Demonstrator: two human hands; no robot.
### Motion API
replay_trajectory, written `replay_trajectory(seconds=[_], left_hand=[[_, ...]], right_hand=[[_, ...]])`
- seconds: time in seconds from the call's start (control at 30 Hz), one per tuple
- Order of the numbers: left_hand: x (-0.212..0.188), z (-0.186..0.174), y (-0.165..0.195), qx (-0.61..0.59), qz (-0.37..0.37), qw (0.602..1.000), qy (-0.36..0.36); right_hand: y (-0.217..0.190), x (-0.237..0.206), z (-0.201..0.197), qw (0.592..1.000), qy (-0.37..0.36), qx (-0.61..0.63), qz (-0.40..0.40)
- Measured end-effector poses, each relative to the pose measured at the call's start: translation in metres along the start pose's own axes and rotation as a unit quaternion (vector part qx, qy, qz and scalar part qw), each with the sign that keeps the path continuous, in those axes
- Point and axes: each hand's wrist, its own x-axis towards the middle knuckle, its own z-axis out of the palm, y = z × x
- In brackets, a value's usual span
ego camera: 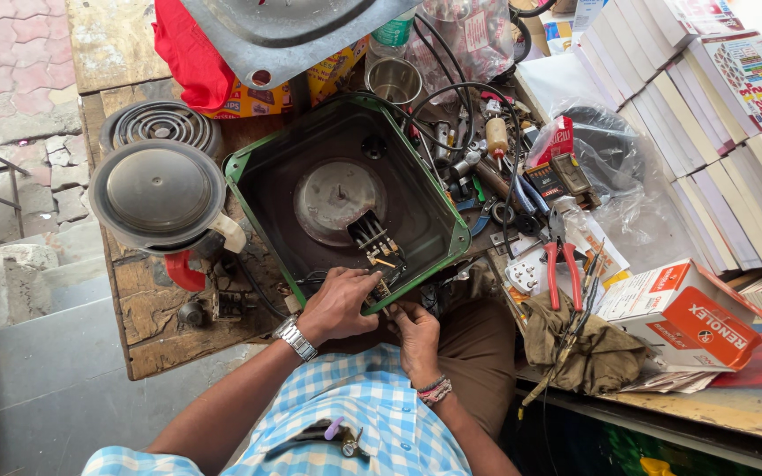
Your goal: The person repairs an electric kettle by adjusting internal components and wiring. They use a screwdriver to tighten connections and a multimeter to test electrical continuity while seated on the floor.
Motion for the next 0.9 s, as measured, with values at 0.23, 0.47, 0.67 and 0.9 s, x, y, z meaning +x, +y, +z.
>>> replay_trajectory(seconds=[0.23,0.47,0.67,0.9], left_hand=[[-0.0002,0.0012,-0.0014,0.000,0.010,1.000,0.012],[-0.0015,0.0005,-0.0001,-0.007,0.012,1.000,0.022],[-0.0017,0.0000,0.0007,-0.006,0.000,1.000,0.012],[-0.0012,0.0003,0.0009,-0.008,0.005,1.000,0.021]], right_hand=[[0.0011,-0.0027,0.0013,0.997,0.007,-0.060,-0.054],[0.0004,-0.0046,0.0042,0.990,-0.002,-0.123,-0.067],[-0.0020,-0.0032,0.0056,0.989,0.004,-0.128,-0.069],[-0.0029,-0.0018,0.0038,0.996,-0.005,-0.077,-0.040]])
